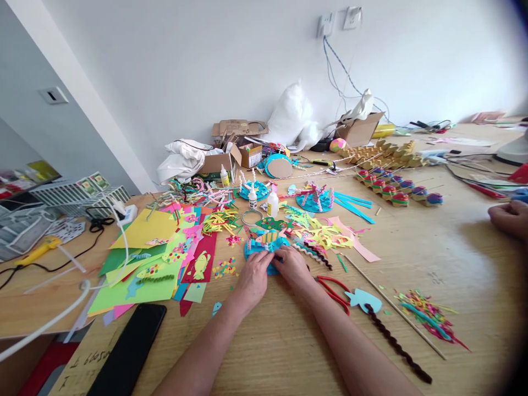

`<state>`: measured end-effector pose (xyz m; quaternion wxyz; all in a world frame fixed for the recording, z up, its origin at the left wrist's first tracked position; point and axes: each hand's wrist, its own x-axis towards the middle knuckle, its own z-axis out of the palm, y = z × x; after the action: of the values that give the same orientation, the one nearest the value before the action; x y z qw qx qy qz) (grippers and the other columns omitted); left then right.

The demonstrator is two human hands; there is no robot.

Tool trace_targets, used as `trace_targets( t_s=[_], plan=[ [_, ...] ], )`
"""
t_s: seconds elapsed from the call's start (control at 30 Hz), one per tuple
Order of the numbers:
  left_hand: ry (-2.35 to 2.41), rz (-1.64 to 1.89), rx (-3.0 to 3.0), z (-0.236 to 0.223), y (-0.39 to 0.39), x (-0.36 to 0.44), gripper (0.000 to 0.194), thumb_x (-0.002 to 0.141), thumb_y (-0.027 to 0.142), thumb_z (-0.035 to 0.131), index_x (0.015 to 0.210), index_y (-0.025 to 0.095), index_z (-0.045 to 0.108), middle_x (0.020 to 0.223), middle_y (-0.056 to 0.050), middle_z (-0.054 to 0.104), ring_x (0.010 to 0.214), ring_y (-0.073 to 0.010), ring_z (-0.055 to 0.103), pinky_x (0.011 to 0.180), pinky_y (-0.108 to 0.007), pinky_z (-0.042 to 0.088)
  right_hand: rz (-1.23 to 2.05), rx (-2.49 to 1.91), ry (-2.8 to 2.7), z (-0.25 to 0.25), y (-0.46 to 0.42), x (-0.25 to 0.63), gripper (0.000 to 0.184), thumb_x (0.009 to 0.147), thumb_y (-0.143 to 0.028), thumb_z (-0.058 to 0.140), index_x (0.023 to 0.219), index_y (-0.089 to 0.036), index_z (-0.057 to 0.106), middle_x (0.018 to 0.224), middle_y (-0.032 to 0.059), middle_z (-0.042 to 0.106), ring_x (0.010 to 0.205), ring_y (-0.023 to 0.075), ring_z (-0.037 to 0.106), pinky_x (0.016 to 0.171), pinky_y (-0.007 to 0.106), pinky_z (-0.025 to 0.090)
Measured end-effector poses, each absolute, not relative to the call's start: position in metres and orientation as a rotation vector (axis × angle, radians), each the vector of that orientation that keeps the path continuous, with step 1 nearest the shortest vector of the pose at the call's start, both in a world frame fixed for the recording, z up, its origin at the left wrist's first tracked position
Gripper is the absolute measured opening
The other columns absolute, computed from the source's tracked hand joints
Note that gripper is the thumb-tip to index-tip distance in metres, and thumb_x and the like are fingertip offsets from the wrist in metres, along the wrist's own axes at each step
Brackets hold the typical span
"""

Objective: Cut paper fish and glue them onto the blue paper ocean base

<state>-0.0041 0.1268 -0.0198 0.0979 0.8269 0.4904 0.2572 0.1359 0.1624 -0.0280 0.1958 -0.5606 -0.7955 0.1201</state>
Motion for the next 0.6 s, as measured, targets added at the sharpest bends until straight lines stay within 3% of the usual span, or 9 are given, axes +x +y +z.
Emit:
trace_targets(
  t_s=[0.6],
  plan=[
    [1.48,0.896,2.374,-0.0174,0.1277,-0.0118,0.045,0.076,-0.003,0.035,0.108,0.017,0.06,0.11,-0.008,0.06,0.102,-0.0184,0.054,0.092,-0.036,0.046,0.351,-1.575,-2.239,-0.0315,0.1645,0.1372,0.017,0.078,-0.026,0.053,0.068,-0.018,0.064,0.074,0.0037,0.062,0.074,0.0158,0.053,0.067,0.025,0.034]
  ],
)
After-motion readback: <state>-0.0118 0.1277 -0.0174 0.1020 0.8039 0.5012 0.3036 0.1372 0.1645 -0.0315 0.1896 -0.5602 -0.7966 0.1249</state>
